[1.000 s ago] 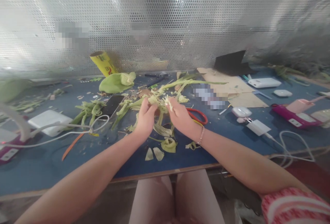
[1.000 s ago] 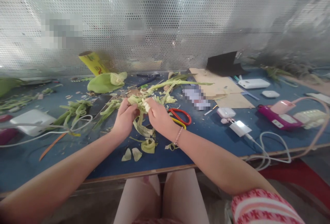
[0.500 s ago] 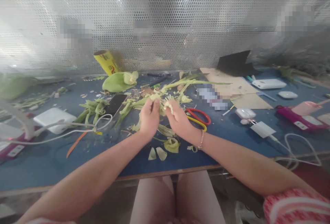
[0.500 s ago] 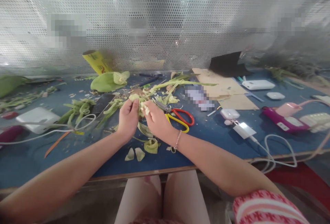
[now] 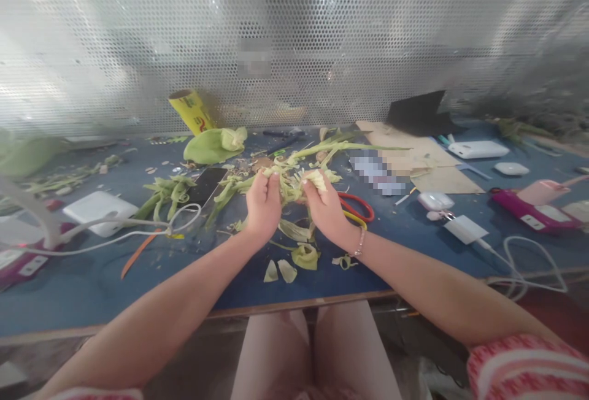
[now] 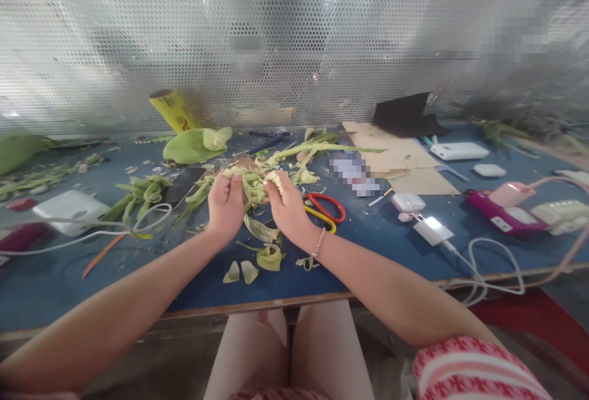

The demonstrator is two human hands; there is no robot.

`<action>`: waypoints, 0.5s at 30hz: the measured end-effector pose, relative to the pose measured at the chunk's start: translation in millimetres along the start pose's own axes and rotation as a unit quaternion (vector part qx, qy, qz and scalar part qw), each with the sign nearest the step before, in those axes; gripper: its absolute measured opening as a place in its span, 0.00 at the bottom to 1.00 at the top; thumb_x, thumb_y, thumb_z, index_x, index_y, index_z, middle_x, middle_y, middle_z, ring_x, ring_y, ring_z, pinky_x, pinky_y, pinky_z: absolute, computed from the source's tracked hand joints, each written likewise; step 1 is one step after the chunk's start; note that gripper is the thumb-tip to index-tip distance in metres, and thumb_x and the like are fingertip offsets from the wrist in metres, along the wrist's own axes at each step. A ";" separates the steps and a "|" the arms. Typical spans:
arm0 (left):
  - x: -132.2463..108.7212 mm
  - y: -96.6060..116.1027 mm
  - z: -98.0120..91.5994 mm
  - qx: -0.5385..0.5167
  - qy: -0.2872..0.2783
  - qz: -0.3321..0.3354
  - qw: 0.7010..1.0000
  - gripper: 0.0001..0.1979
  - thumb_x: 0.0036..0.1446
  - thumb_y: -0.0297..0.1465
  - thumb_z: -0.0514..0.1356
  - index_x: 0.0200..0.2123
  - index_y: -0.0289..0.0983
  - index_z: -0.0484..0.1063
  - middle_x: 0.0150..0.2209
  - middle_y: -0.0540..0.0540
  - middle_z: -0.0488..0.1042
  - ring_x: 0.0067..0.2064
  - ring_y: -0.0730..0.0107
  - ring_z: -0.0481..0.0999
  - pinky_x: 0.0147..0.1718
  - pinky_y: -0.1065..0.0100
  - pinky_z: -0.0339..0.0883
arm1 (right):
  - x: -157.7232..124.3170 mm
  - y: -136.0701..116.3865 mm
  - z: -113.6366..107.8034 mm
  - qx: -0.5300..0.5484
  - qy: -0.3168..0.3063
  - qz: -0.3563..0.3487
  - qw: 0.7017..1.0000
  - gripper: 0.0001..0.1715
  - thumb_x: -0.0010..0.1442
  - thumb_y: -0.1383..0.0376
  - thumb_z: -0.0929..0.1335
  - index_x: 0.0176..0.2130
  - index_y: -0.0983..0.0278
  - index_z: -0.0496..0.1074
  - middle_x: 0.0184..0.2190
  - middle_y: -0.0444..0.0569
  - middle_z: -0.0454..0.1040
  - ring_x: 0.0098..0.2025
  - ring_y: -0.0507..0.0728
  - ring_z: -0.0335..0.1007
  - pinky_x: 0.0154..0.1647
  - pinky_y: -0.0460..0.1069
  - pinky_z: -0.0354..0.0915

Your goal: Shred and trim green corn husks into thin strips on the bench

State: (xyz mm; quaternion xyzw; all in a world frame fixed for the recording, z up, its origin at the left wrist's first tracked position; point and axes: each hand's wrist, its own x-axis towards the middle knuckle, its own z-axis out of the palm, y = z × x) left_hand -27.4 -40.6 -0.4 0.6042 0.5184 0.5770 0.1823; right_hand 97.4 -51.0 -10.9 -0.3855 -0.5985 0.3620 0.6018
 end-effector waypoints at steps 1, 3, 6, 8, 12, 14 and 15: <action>-1.0 1.0 0.3 -0.009 0.000 -0.005 1.000 0.15 0.59 0.37 0.52 0.22 0.39 0.56 0.17 0.55 0.58 0.21 0.76 0.58 0.24 0.70 0.53 | -0.2 -0.5 1.0 0.023 0.005 0.016 1.000 0.10 0.59 0.54 0.62 0.35 0.58 0.62 0.28 0.43 0.63 0.28 0.51 0.60 0.30 0.48 0.66; -3.0 2.9 1.0 -0.032 -0.002 -0.016 0.999 0.15 0.59 0.38 0.53 0.23 0.39 0.56 0.16 0.55 0.58 0.19 0.77 0.58 0.23 0.70 0.54 | -0.4 -1.2 2.6 0.057 0.015 0.045 0.997 0.12 0.58 0.53 0.63 0.35 0.58 0.61 0.28 0.43 0.63 0.27 0.51 0.60 0.27 0.47 0.66; -5.6 4.8 1.1 -0.058 -0.008 -0.007 0.998 0.15 0.59 0.40 0.52 0.24 0.39 0.56 0.15 0.56 0.58 0.18 0.78 0.59 0.22 0.71 0.55 | 0.0 -1.7 3.3 0.070 0.028 0.062 0.995 0.13 0.58 0.52 0.63 0.35 0.58 0.61 0.26 0.42 0.61 0.26 0.50 0.60 0.24 0.45 0.66; -6.8 4.8 0.9 -0.056 -0.007 0.015 0.998 0.16 0.59 0.40 0.52 0.24 0.39 0.57 0.15 0.56 0.58 0.18 0.78 0.59 0.22 0.72 0.55 | 0.8 -1.3 3.0 0.063 0.034 0.070 0.995 0.14 0.58 0.51 0.63 0.35 0.59 0.61 0.24 0.41 0.60 0.24 0.49 0.60 0.22 0.44 0.65; -8.5 0.2 1.6 -0.048 0.004 0.064 0.997 0.14 0.60 0.40 0.50 0.26 0.39 0.58 0.15 0.57 0.58 0.17 0.79 0.60 0.20 0.73 0.55 | 2.9 1.8 3.1 0.054 0.032 0.102 0.993 0.15 0.58 0.51 0.63 0.35 0.60 0.61 0.24 0.40 0.61 0.20 0.47 0.59 0.19 0.43 0.63; -9.5 -3.8 2.4 -0.047 0.007 0.075 0.996 0.13 0.62 0.40 0.48 0.28 0.39 0.59 0.14 0.57 0.59 0.16 0.79 0.60 0.19 0.74 0.56 | 3.8 3.7 3.9 0.059 0.022 0.117 0.991 0.15 0.58 0.51 0.63 0.35 0.60 0.60 0.24 0.40 0.61 0.19 0.47 0.60 0.18 0.43 0.61; -10.0 -5.9 2.5 -0.046 0.008 0.081 0.996 0.13 0.62 0.39 0.48 0.29 0.39 0.60 0.14 0.57 0.59 0.15 0.79 0.61 0.19 0.74 0.56 | 4.1 4.4 4.4 0.064 0.017 0.123 0.990 0.16 0.58 0.51 0.63 0.35 0.60 0.60 0.24 0.39 0.61 0.19 0.47 0.60 0.17 0.43 0.61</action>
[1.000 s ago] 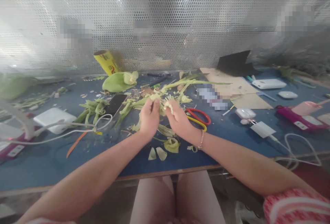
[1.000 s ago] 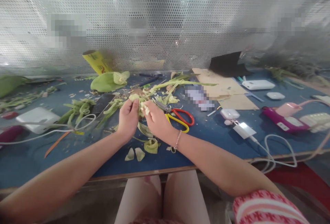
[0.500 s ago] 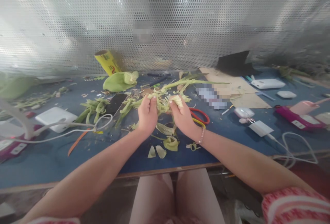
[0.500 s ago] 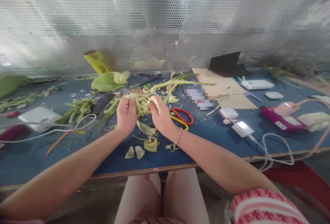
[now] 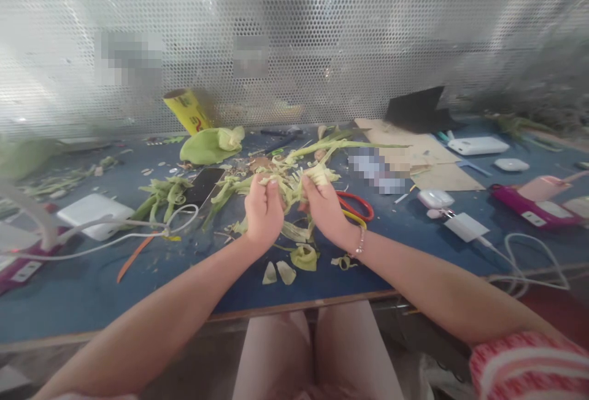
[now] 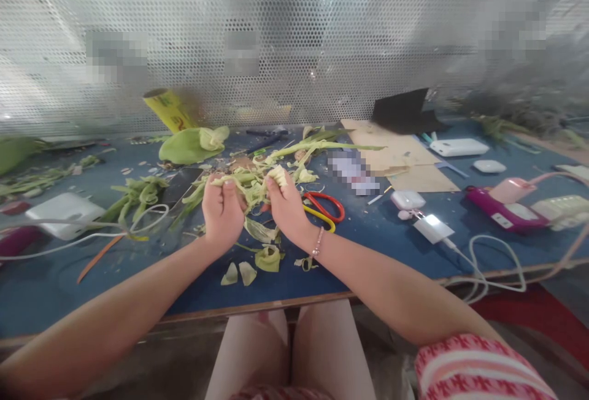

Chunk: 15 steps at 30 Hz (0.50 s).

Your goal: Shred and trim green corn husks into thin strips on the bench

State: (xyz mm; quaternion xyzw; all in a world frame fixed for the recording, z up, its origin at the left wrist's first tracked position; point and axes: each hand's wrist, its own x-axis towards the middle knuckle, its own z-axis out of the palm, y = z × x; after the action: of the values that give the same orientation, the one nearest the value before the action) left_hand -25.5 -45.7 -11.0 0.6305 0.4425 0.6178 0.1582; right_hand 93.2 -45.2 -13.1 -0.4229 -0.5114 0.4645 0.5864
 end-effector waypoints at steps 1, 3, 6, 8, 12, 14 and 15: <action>-0.8 -1.9 -0.3 0.003 0.001 0.008 1.000 0.12 0.62 0.39 0.47 0.30 0.38 0.60 0.14 0.57 0.60 0.15 0.79 0.61 0.19 0.74 0.57 | 0.4 0.5 0.5 0.005 -0.004 0.007 1.000 0.16 0.58 0.50 0.64 0.34 0.60 0.60 0.23 0.39 0.60 0.18 0.46 0.60 0.17 0.43 0.60; -2.3 -5.0 -1.8 0.009 0.000 0.030 1.000 0.11 0.62 0.38 0.48 0.30 0.38 0.61 0.14 0.57 0.61 0.15 0.79 0.62 0.20 0.74 0.58 | 0.7 1.1 1.8 0.019 -0.011 0.025 0.999 0.17 0.56 0.50 0.65 0.33 0.60 0.59 0.21 0.38 0.59 0.17 0.46 0.59 0.16 0.43 0.57; -3.7 -7.2 -5.1 0.022 -0.007 0.076 0.997 0.10 0.61 0.36 0.49 0.30 0.38 0.62 0.14 0.57 0.62 0.15 0.79 0.63 0.22 0.73 0.59 | 0.8 1.2 3.4 0.055 -0.016 0.054 0.997 0.19 0.54 0.49 0.66 0.32 0.60 0.57 0.20 0.36 0.58 0.15 0.45 0.57 0.14 0.42 0.55; -3.7 -6.6 -6.4 0.025 -0.012 0.093 0.995 0.10 0.60 0.36 0.51 0.30 0.38 0.62 0.14 0.56 0.62 0.16 0.78 0.64 0.23 0.73 0.60 | 1.0 1.0 3.6 0.074 -0.018 0.067 0.995 0.20 0.54 0.49 0.66 0.32 0.60 0.57 0.20 0.36 0.58 0.15 0.45 0.56 0.13 0.42 0.53; -1.8 -2.5 -4.5 0.009 -0.005 0.017 1.000 0.11 0.61 0.38 0.49 0.29 0.39 0.60 0.14 0.57 0.59 0.15 0.79 0.61 0.21 0.73 0.57 | 2.3 -1.7 0.9 0.054 -0.020 0.058 0.997 0.20 0.54 0.49 0.66 0.32 0.60 0.58 0.21 0.36 0.59 0.16 0.45 0.59 0.15 0.42 0.55; -0.3 -1.2 -2.7 0.005 0.000 -0.030 1.000 0.12 0.62 0.39 0.48 0.28 0.40 0.57 0.14 0.58 0.57 0.15 0.79 0.58 0.19 0.73 0.55 | 3.1 -3.3 -1.3 0.028 -0.032 0.051 0.998 0.19 0.55 0.49 0.65 0.32 0.61 0.58 0.20 0.37 0.59 0.17 0.46 0.61 0.16 0.42 0.56; 0.5 -0.8 -2.1 0.010 0.002 -0.042 0.999 0.13 0.62 0.39 0.48 0.27 0.40 0.56 0.15 0.57 0.57 0.16 0.79 0.58 0.19 0.73 0.54 | 3.4 -3.8 -2.3 0.016 -0.044 0.051 0.998 0.19 0.56 0.49 0.64 0.31 0.61 0.58 0.20 0.37 0.59 0.17 0.46 0.61 0.16 0.42 0.57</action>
State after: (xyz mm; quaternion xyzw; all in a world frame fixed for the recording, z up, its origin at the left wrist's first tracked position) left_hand -27.8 -45.6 -10.9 0.6112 0.4753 0.6076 0.1770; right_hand 96.1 -42.7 -9.0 -0.4181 -0.5067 0.5202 0.5457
